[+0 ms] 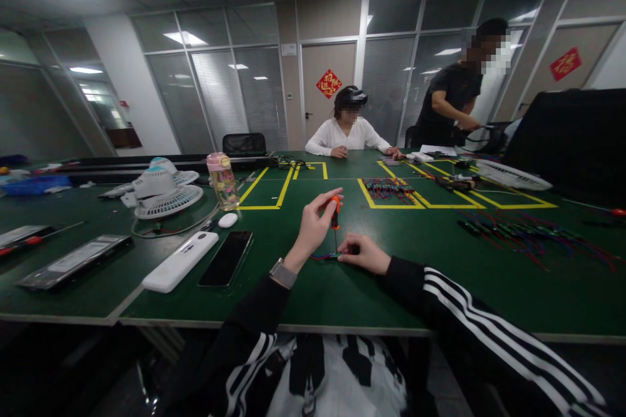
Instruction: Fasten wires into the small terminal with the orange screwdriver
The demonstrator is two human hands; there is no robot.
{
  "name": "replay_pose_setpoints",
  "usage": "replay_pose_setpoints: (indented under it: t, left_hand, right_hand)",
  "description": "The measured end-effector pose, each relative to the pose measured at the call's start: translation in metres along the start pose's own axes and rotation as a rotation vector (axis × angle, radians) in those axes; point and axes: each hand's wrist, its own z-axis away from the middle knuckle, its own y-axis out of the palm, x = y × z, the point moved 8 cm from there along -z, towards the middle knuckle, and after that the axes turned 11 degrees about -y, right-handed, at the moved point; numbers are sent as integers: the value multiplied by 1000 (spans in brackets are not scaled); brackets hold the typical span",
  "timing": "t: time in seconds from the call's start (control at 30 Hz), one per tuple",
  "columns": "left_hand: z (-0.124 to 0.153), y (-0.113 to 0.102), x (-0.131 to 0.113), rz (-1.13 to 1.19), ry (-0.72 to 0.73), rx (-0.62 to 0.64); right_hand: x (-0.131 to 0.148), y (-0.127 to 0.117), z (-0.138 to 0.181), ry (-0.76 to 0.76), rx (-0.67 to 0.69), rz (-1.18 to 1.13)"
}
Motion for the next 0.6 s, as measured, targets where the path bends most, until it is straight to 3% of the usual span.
replay_pose_setpoints:
  t: [0.2, 0.43, 0.6]
  left_hand:
    - [3, -7, -10, -159, 74, -128]
    - [1, 1, -1, 2, -5, 10]
    - [2, -8, -7, -119, 79, -128]
  right_hand:
    - [2, -1, 0, -5, -3, 3]
    - [0, 0, 0, 13, -6, -8]
    - [0, -1, 0, 18, -5, -8]
